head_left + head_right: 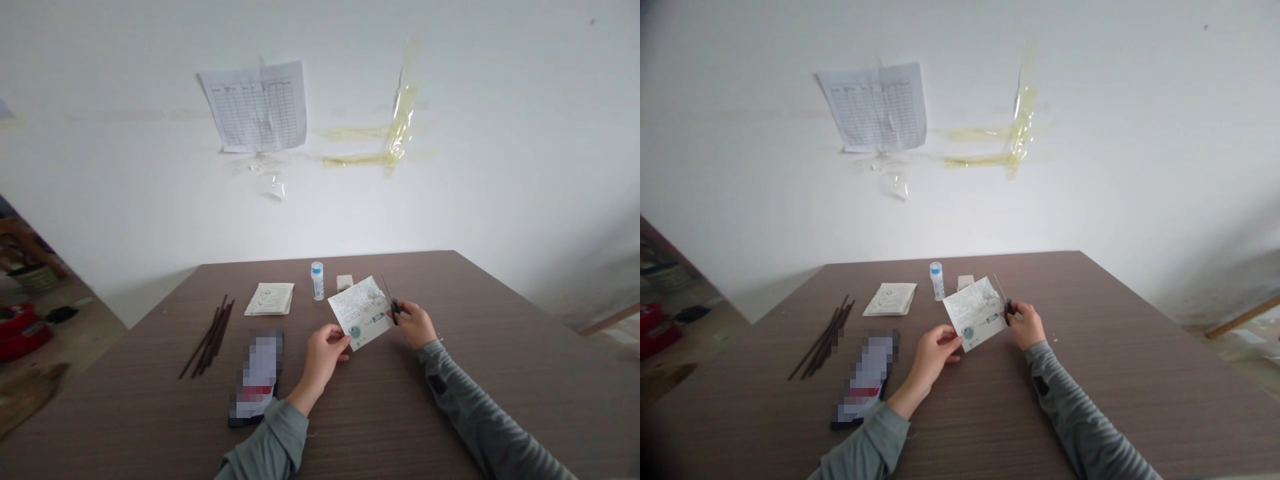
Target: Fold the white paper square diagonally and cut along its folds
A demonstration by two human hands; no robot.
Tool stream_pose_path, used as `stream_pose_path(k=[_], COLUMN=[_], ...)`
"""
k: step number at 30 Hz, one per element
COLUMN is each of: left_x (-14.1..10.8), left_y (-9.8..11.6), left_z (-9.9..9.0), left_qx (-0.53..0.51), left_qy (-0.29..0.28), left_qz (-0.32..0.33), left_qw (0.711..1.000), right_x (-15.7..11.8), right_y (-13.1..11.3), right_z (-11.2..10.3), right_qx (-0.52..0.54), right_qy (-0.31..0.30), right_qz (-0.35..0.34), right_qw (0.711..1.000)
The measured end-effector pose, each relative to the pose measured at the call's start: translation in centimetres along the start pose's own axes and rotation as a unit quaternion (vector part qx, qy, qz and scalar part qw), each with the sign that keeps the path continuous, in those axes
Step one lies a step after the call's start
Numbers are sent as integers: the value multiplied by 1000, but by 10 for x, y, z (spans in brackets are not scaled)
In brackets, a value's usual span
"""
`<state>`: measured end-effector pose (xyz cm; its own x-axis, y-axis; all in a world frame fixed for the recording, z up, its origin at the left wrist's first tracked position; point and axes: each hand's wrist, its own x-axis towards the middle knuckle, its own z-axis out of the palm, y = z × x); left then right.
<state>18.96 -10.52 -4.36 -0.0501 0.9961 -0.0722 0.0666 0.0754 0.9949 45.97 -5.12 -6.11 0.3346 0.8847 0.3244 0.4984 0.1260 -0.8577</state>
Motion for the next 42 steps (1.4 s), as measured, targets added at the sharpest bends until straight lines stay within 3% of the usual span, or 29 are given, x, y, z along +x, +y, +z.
stream_pose_path(k=[8,18,30,34,40,42], left_x=[-1,1,1,2,3,2], left_y=[4,7,12,14,13,13], left_z=[8,1,-13,-16,-17,-18], left_qx=[-49,-84,-120,-144,-160,-171], left_qy=[-13,22,77,86,92,90], left_qz=[-70,-86,-91,-88,-76,-70], left_qw=[996,993,986,982,980,979], right_x=[0,-7,-24,-33,-51,-55], right_y=[2,0,-5,-11,-19,-21], right_z=[3,-4,-4,2,13,15], right_qx=[9,15,-16,22,40,16], right_qy=[-5,34,-76,-124,-158,-143], right_qz=[17,68,-8,18,23,7], right_qw=[1000,997,997,992,986,990])
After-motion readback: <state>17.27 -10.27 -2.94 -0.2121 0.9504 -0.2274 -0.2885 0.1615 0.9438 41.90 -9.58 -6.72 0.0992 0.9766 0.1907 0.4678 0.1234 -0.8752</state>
